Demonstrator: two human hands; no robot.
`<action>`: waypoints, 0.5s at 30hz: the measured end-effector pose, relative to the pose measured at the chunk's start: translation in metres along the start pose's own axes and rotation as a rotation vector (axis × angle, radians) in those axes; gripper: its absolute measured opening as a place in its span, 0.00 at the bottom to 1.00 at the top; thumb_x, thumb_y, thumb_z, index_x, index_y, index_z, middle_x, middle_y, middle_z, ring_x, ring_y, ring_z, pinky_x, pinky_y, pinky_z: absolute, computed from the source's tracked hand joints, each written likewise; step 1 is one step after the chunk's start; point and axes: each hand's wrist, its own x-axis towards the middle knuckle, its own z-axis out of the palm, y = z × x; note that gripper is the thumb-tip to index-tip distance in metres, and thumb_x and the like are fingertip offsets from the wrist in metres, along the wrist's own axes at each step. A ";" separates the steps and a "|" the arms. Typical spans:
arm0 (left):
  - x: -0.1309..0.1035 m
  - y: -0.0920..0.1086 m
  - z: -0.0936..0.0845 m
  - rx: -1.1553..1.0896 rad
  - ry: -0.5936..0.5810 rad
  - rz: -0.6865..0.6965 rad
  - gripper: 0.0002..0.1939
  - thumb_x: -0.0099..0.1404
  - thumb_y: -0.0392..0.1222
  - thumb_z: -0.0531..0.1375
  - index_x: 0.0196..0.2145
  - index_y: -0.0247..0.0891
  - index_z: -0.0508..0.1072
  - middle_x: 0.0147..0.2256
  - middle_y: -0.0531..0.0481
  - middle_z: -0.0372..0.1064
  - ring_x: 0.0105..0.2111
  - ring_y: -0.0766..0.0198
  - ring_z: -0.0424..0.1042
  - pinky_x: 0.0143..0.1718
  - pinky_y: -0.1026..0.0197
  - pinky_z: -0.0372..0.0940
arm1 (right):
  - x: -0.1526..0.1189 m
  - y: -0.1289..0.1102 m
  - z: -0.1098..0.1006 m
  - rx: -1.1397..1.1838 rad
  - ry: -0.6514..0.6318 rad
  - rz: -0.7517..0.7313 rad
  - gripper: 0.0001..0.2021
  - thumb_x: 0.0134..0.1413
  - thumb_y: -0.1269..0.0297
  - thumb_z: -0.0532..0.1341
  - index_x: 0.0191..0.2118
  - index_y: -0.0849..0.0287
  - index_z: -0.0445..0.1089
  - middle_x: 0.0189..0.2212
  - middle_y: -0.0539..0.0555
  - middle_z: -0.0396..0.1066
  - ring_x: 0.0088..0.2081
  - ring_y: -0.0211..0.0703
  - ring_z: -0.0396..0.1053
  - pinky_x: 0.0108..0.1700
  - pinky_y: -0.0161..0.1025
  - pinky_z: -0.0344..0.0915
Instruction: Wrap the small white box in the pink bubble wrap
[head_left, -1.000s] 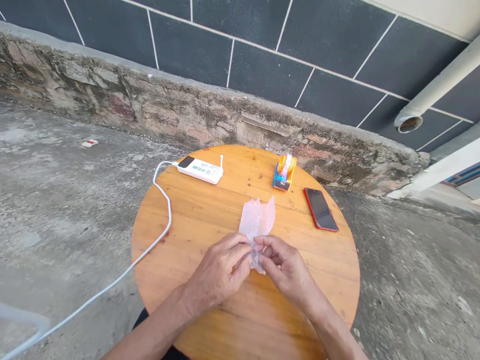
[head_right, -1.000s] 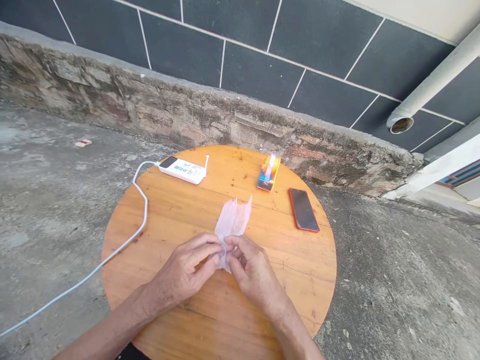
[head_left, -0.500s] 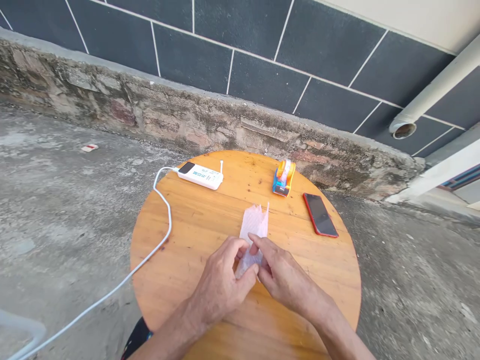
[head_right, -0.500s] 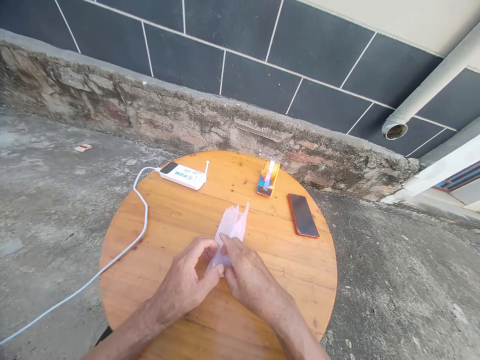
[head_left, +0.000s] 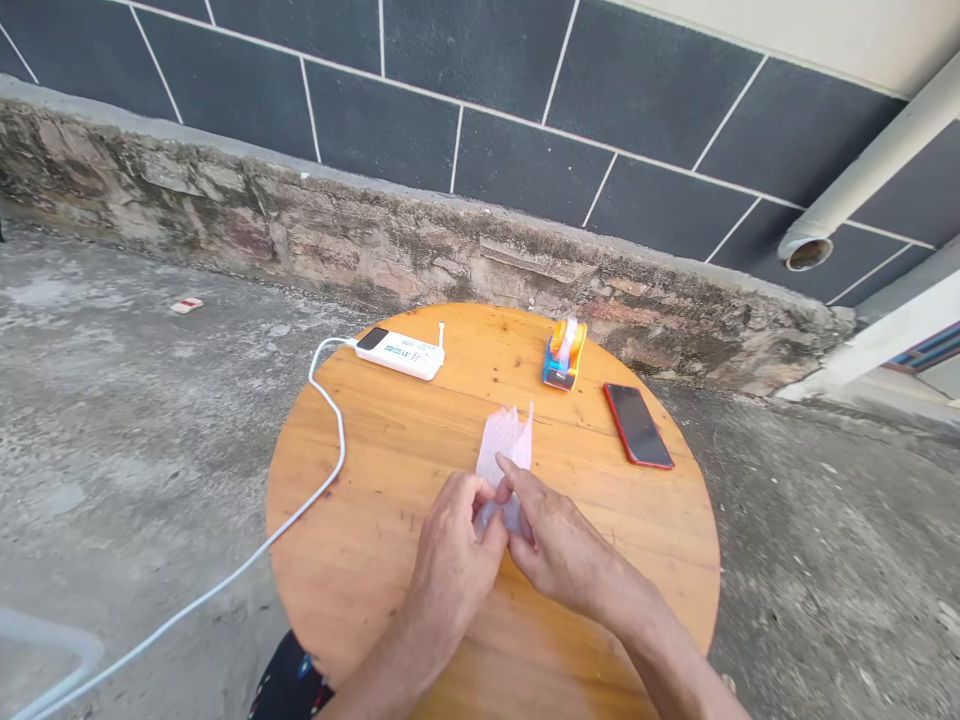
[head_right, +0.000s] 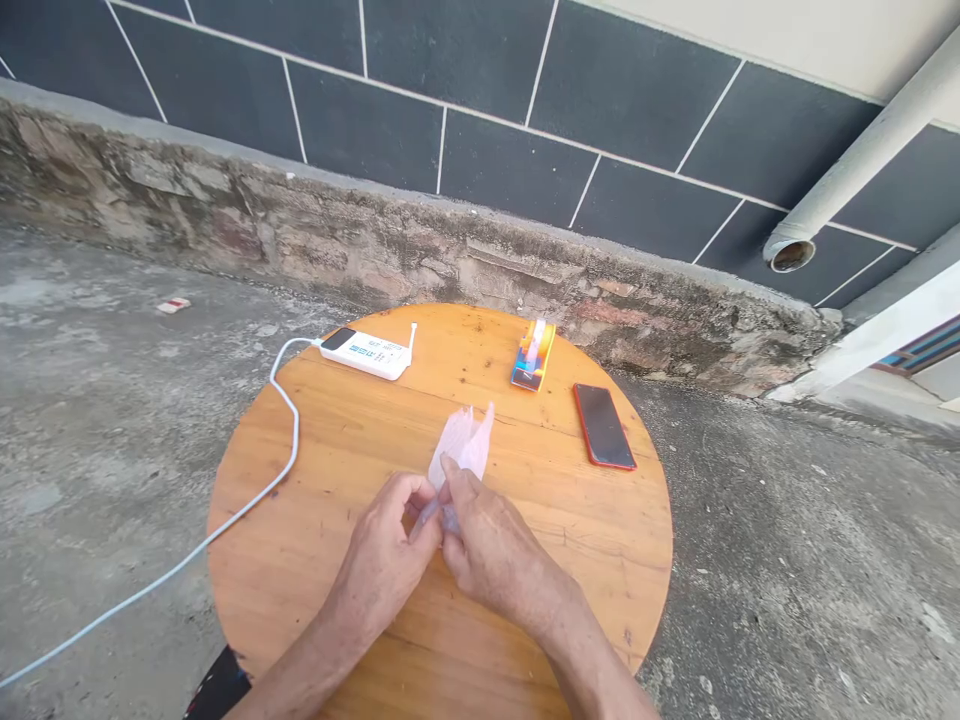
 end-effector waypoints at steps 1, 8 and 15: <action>0.000 0.000 0.000 0.005 -0.004 0.003 0.05 0.57 0.32 0.53 0.31 0.40 0.66 0.32 0.52 0.67 0.33 0.62 0.68 0.35 0.60 0.62 | -0.001 0.000 0.000 0.021 0.012 -0.002 0.35 0.50 0.79 0.53 0.64 0.57 0.44 0.47 0.56 0.68 0.38 0.41 0.67 0.42 0.41 0.65; -0.001 -0.001 0.000 0.038 -0.015 0.010 0.06 0.57 0.31 0.53 0.32 0.40 0.65 0.32 0.52 0.66 0.35 0.61 0.67 0.36 0.59 0.63 | -0.025 0.008 0.016 0.243 0.298 0.044 0.23 0.54 0.76 0.55 0.56 0.53 0.58 0.40 0.51 0.67 0.28 0.34 0.64 0.36 0.35 0.66; -0.001 -0.003 0.003 0.110 0.018 0.048 0.07 0.55 0.30 0.53 0.31 0.39 0.65 0.31 0.52 0.66 0.33 0.61 0.67 0.35 0.59 0.63 | -0.034 0.010 0.035 0.311 0.445 0.121 0.12 0.54 0.70 0.61 0.45 0.56 0.67 0.43 0.55 0.65 0.36 0.40 0.67 0.37 0.37 0.67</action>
